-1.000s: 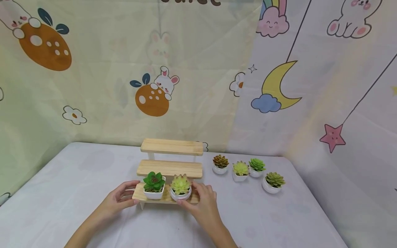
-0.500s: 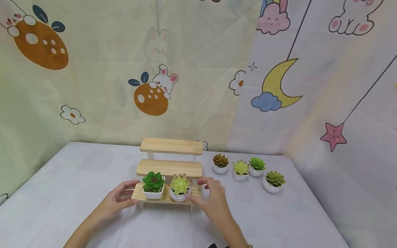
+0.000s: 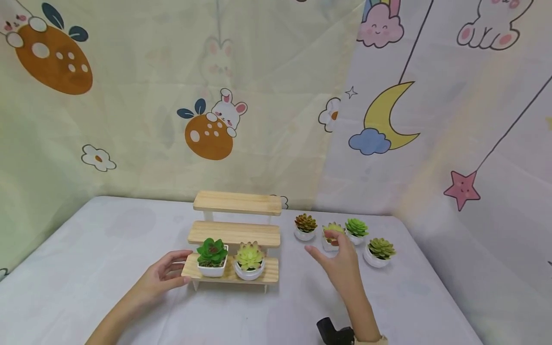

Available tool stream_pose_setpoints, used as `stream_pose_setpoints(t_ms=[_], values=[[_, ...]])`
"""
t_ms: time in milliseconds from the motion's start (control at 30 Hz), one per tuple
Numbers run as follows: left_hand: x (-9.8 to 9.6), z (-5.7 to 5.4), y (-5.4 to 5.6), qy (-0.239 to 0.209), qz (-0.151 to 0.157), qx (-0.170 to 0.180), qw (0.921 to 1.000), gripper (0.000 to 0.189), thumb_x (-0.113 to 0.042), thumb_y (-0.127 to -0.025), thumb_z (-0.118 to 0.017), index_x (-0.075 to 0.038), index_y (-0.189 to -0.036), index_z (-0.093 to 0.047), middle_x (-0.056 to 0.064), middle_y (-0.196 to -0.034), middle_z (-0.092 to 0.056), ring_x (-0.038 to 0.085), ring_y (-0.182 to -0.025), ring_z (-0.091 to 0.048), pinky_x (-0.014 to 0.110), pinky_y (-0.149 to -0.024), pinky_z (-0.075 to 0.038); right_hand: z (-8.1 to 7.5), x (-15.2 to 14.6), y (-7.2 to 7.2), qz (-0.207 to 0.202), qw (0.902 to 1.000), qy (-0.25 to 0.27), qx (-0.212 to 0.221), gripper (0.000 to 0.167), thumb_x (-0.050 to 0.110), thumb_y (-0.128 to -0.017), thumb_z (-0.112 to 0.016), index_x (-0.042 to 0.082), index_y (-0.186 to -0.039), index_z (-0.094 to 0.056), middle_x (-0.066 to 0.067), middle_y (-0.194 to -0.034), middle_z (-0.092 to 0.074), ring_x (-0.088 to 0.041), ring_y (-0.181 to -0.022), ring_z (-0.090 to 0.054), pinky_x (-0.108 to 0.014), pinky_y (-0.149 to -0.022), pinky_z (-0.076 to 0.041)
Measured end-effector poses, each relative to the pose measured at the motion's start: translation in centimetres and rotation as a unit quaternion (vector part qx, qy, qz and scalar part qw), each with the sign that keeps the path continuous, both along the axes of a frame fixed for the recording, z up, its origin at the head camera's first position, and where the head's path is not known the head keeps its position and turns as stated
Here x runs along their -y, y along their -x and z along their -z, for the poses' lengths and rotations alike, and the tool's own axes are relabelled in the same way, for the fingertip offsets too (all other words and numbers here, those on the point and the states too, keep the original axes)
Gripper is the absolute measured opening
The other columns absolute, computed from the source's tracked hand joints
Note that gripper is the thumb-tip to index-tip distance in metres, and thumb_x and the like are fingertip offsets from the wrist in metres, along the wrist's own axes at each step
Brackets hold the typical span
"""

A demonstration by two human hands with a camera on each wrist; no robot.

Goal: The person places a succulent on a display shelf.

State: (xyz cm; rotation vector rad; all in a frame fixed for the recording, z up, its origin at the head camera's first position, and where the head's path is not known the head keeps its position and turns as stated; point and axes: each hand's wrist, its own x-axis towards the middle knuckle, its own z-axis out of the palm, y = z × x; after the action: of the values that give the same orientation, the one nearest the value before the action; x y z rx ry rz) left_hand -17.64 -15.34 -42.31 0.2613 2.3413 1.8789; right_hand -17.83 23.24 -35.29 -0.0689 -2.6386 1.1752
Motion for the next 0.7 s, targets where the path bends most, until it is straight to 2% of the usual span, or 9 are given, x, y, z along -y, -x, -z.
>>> stream_pose_setpoints(t_ms=[233,533,700], values=[[0.0,0.0,0.0,0.003,-0.004,0.005,1.0,0.06,-0.014,-0.078,-0.073,-0.008,-0.131,-0.046,0.014,-0.126,-0.053,0.026,-0.113,-0.051,0.023,-0.086,-0.048,0.6,-2.5,0.8,0.037,0.9983,0.034,0.031,0.078,0.044,-0.082,-0.068,0.001,-0.137,-0.034,-0.018,-0.137,-0.038,-0.034,-0.121,-0.037,-0.049,-0.1,-0.033],[0.0,-0.1,0.2,0.001,-0.003,0.005,1.0,0.06,-0.015,-0.077,-0.074,-0.007,-0.13,-0.047,0.014,-0.125,-0.054,0.024,-0.112,-0.052,0.023,-0.085,-0.048,3.5,-4.2,2.1,0.06,0.9947,0.063,0.056,0.091,0.045,-0.081,-0.069,0.001,-0.144,-0.02,-0.023,-0.141,-0.031,-0.037,-0.126,-0.032,-0.052,-0.097,-0.036],[0.0,-0.3,0.2,0.004,-0.003,0.007,1.0,0.06,-0.015,-0.077,-0.075,-0.006,-0.13,-0.047,0.013,-0.124,-0.054,0.022,-0.111,-0.052,0.024,-0.086,-0.047,4.2,-4.4,2.4,0.069,0.9903,0.085,0.085,0.099,0.046,-0.081,-0.068,0.001,-0.147,-0.01,-0.026,-0.142,-0.029,-0.04,-0.128,-0.03,-0.053,-0.098,-0.036]])
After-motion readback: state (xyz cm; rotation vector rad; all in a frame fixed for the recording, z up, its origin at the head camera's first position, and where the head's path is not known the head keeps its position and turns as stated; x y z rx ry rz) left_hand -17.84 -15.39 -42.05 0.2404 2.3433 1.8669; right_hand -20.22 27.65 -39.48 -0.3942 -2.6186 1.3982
